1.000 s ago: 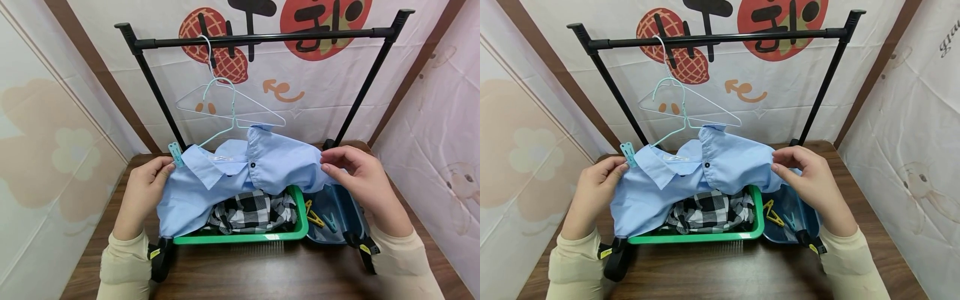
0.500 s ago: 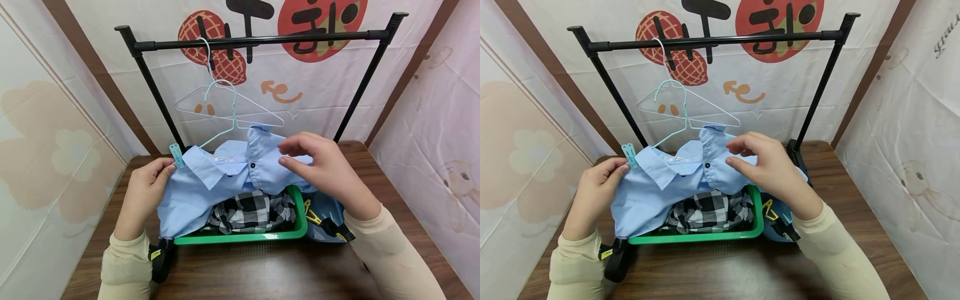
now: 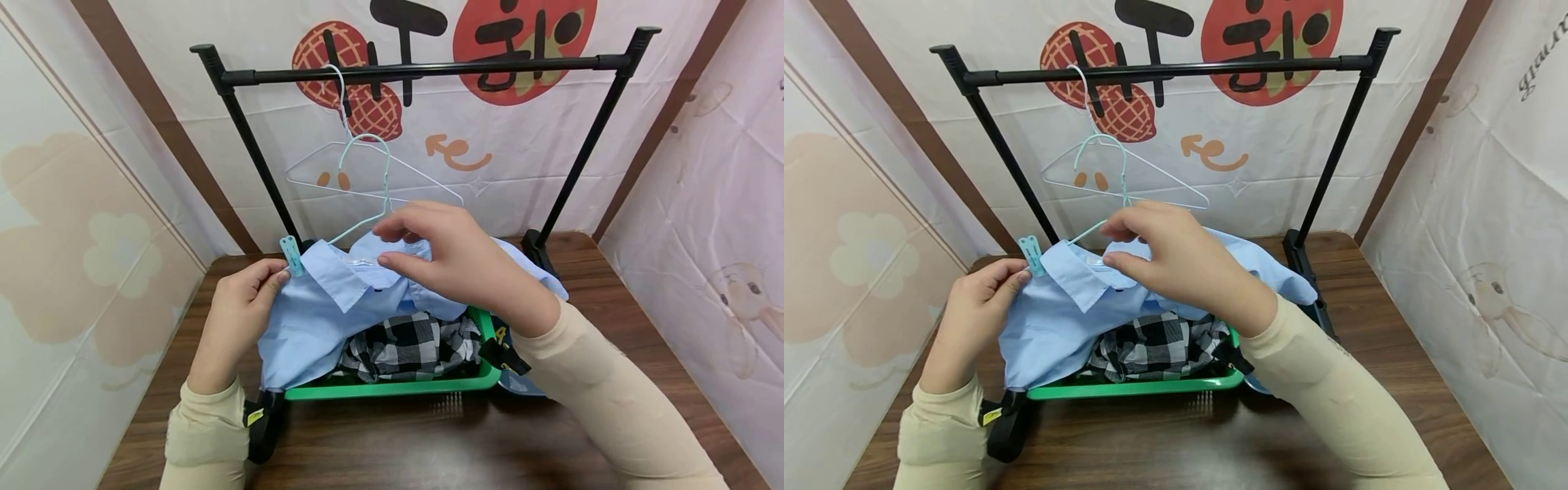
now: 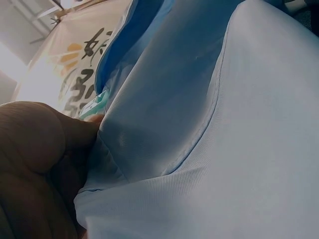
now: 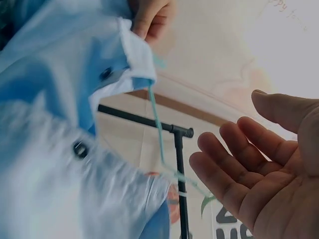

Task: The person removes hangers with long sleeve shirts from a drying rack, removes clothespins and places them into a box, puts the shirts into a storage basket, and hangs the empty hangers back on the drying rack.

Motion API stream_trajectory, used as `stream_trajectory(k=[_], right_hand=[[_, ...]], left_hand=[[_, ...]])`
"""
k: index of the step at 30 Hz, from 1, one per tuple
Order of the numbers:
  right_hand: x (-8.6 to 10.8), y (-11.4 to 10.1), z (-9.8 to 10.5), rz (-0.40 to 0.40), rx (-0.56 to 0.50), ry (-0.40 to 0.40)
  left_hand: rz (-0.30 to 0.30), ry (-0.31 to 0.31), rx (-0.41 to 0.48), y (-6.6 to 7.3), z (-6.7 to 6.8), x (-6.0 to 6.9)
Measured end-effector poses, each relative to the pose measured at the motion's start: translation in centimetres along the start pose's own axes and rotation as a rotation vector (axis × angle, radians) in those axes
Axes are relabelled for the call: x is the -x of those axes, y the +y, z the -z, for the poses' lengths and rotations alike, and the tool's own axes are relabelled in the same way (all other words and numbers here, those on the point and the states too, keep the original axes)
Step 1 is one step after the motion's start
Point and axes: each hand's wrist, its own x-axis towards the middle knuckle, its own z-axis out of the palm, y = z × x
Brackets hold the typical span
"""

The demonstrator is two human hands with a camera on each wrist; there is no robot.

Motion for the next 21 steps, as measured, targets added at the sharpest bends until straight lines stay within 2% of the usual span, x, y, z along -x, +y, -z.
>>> stream_trajectory(k=[14, 17, 21], right_hand=[[-6.9, -1.9, -2.8, -0.080, 0.074, -0.191], [-8.3, -1.9, -3.9, -0.089, 0.076, -0.222], [-10.3, -1.9, -5.4, -0.105, 0.131, -0.283]], left_hand=[[-0.005, -0.007, 0.018, 0.0, 0.0, 0.1], [-0.017, -0.006, 0.027, -0.1, -0.1, 0.1], [-0.029, -0.006, 0.030, -0.2, -0.2, 0.1]])
